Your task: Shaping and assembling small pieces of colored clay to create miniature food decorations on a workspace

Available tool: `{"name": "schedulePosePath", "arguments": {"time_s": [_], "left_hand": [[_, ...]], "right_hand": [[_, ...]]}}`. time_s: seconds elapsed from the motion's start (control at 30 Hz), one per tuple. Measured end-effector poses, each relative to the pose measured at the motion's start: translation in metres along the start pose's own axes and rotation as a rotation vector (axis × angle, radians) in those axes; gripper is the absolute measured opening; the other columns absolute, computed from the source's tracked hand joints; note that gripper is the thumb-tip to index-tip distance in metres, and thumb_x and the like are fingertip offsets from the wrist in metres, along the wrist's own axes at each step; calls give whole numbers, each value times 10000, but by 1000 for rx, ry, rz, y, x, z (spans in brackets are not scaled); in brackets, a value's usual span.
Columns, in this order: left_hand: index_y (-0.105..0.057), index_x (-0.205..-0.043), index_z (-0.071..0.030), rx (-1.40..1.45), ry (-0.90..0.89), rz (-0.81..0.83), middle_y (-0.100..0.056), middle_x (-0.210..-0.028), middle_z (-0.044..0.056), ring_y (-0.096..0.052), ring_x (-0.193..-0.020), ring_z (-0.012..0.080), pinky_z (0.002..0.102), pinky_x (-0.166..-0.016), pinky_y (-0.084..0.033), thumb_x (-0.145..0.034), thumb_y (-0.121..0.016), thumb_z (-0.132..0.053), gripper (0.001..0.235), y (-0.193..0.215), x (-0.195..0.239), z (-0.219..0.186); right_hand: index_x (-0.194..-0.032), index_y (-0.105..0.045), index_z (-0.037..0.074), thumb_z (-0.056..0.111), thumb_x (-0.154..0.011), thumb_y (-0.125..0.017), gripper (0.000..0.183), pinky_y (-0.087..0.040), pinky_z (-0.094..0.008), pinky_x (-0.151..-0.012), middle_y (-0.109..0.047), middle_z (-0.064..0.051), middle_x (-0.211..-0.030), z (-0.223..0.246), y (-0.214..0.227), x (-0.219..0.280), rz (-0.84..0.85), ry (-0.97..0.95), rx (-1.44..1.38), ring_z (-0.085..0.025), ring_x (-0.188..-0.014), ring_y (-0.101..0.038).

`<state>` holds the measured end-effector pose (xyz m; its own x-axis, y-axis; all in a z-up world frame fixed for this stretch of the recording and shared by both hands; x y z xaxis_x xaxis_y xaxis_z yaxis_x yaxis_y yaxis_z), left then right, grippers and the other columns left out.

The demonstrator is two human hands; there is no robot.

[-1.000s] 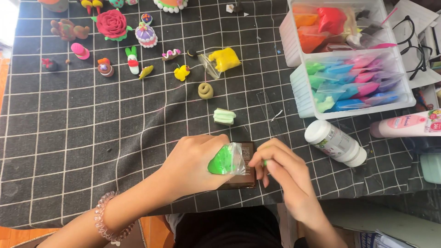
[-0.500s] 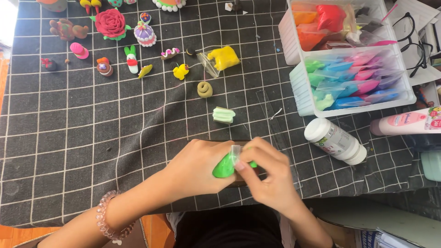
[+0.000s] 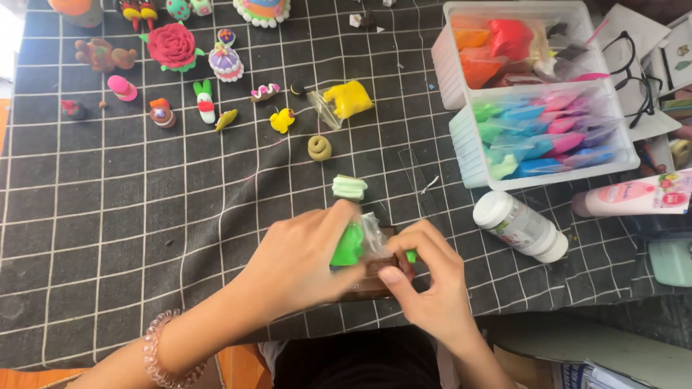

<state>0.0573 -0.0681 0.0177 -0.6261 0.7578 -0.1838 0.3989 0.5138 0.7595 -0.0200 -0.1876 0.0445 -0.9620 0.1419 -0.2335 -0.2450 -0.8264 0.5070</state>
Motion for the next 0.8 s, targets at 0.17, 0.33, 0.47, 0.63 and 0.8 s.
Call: {"name": "schedulePosePath", "arguments": {"time_s": [0.17,0.33,0.47,0.63,0.8], "left_hand": [[-545,-1135,-97,185,-123,-29,-643,-807,43,-606,-615,285,416,-491,-447,-904,-489,-396,382,28,-1,-24],[-659,-984,-94,388,-105,-133,-729,-902,10,-701,-754,190,314,-665,-529,-1052,-460,-263,269,38,-3,-22],[-679,-951,-115,434,-35,-136,-757,-867,-34,-726,-731,132,265,-686,-539,-1022,-539,-241,202,33,-2,-15],[-611,-889,-124,393,29,-125,-713,-788,-35,-661,-645,150,288,-625,-494,-1010,-574,-236,169,24,0,-7],[-549,-872,-123,399,42,-104,-696,-776,-23,-647,-646,175,308,-613,-479,-1016,-570,-227,179,20,1,-5]], "right_hand": [[-830,-614,100,164,-975,-625,158,-368,-232,-620,-561,-10,-816,0,0,-6,-27,3,-14,-115,-716,-509],[-821,-593,97,154,-962,-622,155,-358,-236,-638,-530,-14,-796,3,-1,-6,-14,46,-47,-125,-717,-489],[-869,-676,68,141,-918,-694,90,-438,-224,-657,-607,-29,-806,-1,0,-5,-78,14,-57,-118,-673,-524],[-866,-689,56,85,-907,-727,63,-446,-224,-644,-629,-39,-797,-3,-2,-5,-85,-3,-54,-125,-675,-533],[-838,-665,77,131,-931,-706,115,-435,-223,-656,-604,-11,-787,-6,-5,-5,-47,-52,-64,-114,-693,-516]]}}
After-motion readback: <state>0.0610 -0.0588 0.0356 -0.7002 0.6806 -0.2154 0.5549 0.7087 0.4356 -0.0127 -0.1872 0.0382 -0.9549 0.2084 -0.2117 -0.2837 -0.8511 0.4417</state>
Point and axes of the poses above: each hand's wrist, its own x-axis away from the middle knuckle, its own y-axis out of the back of the hand, z = x × y, the point moved 9 cm from there along -x, towards the middle knuckle
